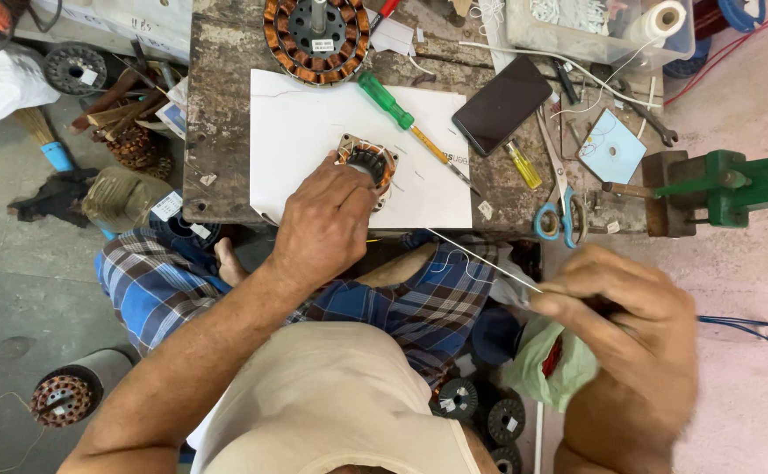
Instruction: The person connects wires to a stator core by hand, uses a screwdriver to tuck the connections into place, and trims the wire ends with scissors.
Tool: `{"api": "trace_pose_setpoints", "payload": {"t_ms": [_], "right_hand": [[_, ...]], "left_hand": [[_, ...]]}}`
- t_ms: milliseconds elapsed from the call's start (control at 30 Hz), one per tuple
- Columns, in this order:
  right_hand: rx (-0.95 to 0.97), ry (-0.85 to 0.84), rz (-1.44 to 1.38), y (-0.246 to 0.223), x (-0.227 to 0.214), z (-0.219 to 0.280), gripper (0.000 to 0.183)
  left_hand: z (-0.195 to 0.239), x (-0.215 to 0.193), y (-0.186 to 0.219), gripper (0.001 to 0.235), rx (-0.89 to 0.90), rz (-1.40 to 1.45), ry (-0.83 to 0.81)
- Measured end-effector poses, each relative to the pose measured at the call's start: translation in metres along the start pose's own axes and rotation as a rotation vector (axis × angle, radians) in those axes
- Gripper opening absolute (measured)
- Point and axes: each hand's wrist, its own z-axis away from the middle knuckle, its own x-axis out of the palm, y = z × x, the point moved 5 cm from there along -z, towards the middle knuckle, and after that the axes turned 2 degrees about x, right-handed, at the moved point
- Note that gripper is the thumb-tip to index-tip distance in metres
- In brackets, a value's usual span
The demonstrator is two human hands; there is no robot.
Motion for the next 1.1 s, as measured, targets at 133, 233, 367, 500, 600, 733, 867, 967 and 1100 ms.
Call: {"api": "trace_pose_setpoints", "payload": {"t_ms": [133, 233, 367, 500, 600, 733, 867, 967, 1100], "right_hand": [[0.086, 0.107, 0.624, -0.004, -0.066, 0.034, 0.018], [0.032, 0.041, 0.97, -0.005, -0.099, 0.047, 0.018], [0.024, 0.032, 0.97, -0.005, -0.081, 0.035, 0.016], [-0.144, 0.058, 0.803, -0.019, -0.045, 0.026, 0.015], [-0.399, 0.069, 0.602, -0.042, -0.027, 0.024, 0.016], [-0.77, 0.054, 0.393, -0.078, 0.036, 0.013, 0.018], [-0.544, 0.205, 0.395, -0.086, 0.053, 0.01, 0.019], [-0.248, 0.319, 0.318, -0.079, 0.056, 0.02, 0.01], [-0.667, 0.069, -0.127, -0.072, 0.059, 0.008, 0.009]], "left_hand": [[0.003, -0.007, -0.013, 0.004, 0.064, 0.049, -0.074], [0.006, -0.007, -0.021, 0.006, 0.043, 0.097, -0.114], [0.005, -0.006, -0.028, 0.006, 0.039, 0.137, -0.161], [0.0, -0.009, -0.037, 0.008, 0.032, 0.188, -0.194], [-0.001, -0.015, -0.036, 0.011, 0.032, 0.159, -0.181], [0.0, -0.018, -0.027, 0.012, -0.013, 0.069, -0.095], [0.001, -0.022, -0.021, 0.013, -0.075, -0.017, -0.058], [0.001, -0.024, -0.022, 0.013, -0.17, 0.038, -0.058], [0.003, -0.022, -0.026, 0.014, -0.227, 0.115, -0.067]]}}
